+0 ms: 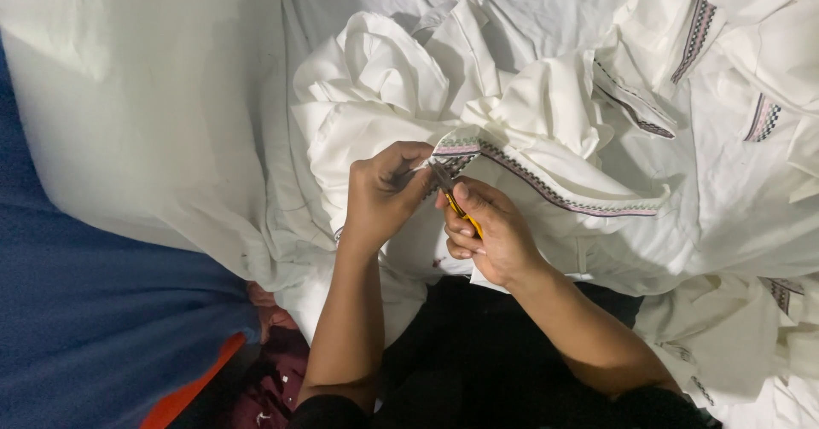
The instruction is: Trimming loose threads from white garments using small scissors in a factory setting.
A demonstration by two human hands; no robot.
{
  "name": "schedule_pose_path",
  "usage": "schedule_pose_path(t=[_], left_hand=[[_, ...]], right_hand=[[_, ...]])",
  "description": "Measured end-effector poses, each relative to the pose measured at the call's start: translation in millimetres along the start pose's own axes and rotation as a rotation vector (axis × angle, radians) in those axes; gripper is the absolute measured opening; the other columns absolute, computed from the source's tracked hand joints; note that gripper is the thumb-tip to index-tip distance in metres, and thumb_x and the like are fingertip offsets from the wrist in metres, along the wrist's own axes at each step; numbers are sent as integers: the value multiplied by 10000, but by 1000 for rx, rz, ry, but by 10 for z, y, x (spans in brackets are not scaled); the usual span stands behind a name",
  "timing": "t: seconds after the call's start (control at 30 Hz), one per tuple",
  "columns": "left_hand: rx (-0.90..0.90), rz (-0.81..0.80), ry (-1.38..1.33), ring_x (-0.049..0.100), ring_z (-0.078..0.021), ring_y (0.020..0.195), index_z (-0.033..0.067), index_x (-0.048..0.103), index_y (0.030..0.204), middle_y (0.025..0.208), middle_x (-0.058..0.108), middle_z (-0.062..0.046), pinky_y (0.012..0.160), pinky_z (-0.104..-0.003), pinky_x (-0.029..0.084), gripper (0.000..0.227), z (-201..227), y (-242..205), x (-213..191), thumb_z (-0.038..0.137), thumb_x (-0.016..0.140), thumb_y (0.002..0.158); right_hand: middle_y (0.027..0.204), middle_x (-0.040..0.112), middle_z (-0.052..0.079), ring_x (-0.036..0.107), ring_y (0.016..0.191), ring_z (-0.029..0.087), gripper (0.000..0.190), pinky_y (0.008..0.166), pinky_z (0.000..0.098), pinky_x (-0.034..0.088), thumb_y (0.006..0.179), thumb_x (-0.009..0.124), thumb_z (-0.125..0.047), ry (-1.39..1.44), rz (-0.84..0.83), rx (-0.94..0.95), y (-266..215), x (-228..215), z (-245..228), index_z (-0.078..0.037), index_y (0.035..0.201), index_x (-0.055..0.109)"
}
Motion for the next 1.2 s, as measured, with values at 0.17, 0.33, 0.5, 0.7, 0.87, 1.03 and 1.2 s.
schedule_pose_path(t=[0.17, 0.33, 0.5, 0.7, 0.87, 1.03, 1.2], left_hand=[[5, 6, 4, 758, -411, 886, -4, 757, 1013, 842, 775, -212, 789, -482, 621, 218, 15, 0, -6, -115, 721, 830], [7, 2, 8, 756, -417, 890, -17, 750, 1011, 871, 775, -218, 792, -486, 617, 215, 24, 9, 3, -122, 714, 827], [-1, -6, 24, 750, -427, 910, -25, 744, 1024, 886, 774, -224, 807, -500, 615, 223, 34, 21, 31, -126, 710, 828], [-15, -17, 74, 758, -433, 871, -29, 742, 1012, 895, 773, -223, 768, -483, 622, 203, 19, 28, 84, -119, 700, 835], [-18, -24, 123, 765, -414, 856, -8, 744, 1008, 885, 779, -201, 749, -468, 625, 201, -19, 45, 84, -110, 701, 840], [-40, -23, 156, 765, -429, 824, -13, 750, 1011, 882, 777, -217, 738, -471, 628, 218, -90, 83, 100, -131, 700, 835], [-59, -36, 147, 760, -422, 859, -7, 749, 1013, 884, 777, -209, 741, -454, 624, 198, -150, 129, 144, -104, 703, 847]], right_hand=[[552, 315, -15, 267, 333, 35, 343, 356, 237, 379, 1068, 544, -301, -4, 2, 3, 1, -9, 2, 39, 1058, 591], [556, 316, -9, 264, 337, 36, 352, 359, 239, 370, 1068, 552, -300, -16, 23, 0, 8, -21, -5, 50, 1050, 589], [559, 320, -3, 267, 337, 35, 353, 362, 240, 380, 1066, 558, -292, -12, 29, -6, 31, -73, 23, 59, 1063, 595], [563, 320, -6, 268, 340, 35, 363, 370, 242, 386, 1063, 562, -303, -15, 31, 5, 71, -122, 58, 58, 1072, 598], [558, 324, -6, 276, 341, 36, 347, 372, 242, 390, 1066, 558, -289, -13, 28, 1, 104, -168, 72, 55, 1067, 601], [556, 330, -9, 283, 342, 34, 354, 378, 242, 399, 1064, 561, -302, 1, 24, 18, 156, -209, 96, 50, 1069, 600], [552, 332, -12, 289, 347, 29, 331, 387, 238, 400, 1070, 557, -275, 24, 29, 3, 215, -273, 88, 51, 1046, 612]])
Point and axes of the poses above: each hand's wrist, its own y-axis towards the middle knuckle, its own x-axis out of the palm, z = x × y, the point moved 10 cm from there along y, towards the middle knuckle
